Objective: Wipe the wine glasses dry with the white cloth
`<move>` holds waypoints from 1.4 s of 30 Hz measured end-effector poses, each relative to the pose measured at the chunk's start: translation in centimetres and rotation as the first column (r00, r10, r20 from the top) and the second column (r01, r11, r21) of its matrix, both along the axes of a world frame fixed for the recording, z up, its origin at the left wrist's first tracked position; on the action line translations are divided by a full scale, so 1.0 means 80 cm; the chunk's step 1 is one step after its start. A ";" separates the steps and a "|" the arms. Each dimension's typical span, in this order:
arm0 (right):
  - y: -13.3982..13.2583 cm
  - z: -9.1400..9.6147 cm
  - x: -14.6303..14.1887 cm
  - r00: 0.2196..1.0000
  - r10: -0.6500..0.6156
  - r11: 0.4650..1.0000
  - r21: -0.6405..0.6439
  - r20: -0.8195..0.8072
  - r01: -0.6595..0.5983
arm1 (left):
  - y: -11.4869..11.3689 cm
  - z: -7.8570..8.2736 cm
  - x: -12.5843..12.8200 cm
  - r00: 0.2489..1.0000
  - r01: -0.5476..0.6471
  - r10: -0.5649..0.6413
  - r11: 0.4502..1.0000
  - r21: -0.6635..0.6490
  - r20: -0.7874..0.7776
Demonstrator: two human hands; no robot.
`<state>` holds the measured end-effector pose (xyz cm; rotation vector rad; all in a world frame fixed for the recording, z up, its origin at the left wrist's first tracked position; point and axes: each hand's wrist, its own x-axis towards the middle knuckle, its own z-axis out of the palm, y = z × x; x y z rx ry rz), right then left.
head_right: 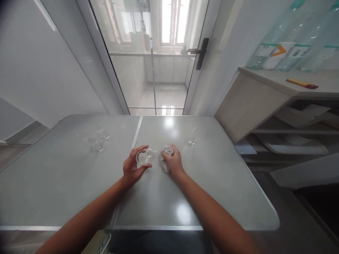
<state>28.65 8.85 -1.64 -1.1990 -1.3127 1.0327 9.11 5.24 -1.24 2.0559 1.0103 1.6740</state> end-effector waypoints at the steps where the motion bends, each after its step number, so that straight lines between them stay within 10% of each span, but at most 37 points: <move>1: -0.002 0.005 0.002 0.992 -0.034 0.996 0.082 0.118 0.024 | 0.001 -0.002 -0.001 0.999 -0.049 0.049 0.999 -0.013 0.008; 4: -0.011 0.022 0.006 0.875 0.000 0.965 0.229 0.484 -0.127 | 0.007 -0.006 -0.001 0.983 -0.172 0.177 0.981 -0.085 0.049; 8: -0.025 0.037 0.005 0.547 0.230 0.879 0.069 0.805 -0.471 | 0.012 -0.006 0.000 0.968 -0.219 0.239 0.952 -0.212 0.072; 15: -0.034 0.039 -0.008 0.154 0.268 0.787 -0.124 0.951 -0.604 | 0.015 -0.003 0.002 0.979 -0.164 0.195 0.926 -0.341 0.060; 23: -0.032 0.032 -0.014 0.146 0.260 0.854 -0.156 0.954 -0.496 | 0.015 0.000 0.002 0.980 -0.180 0.199 0.928 -0.326 0.024; 30: 0.002 0.017 0.020 0.246 0.171 0.984 -0.156 0.954 -0.080 | 0.017 -0.004 -0.003 0.948 -0.285 0.315 0.904 -0.318 0.043; 42: 0.008 0.027 0.038 0.258 0.122 0.979 -0.158 0.959 0.125 | 0.019 0.003 -0.009 0.949 -0.308 0.314 0.902 -0.302 -0.030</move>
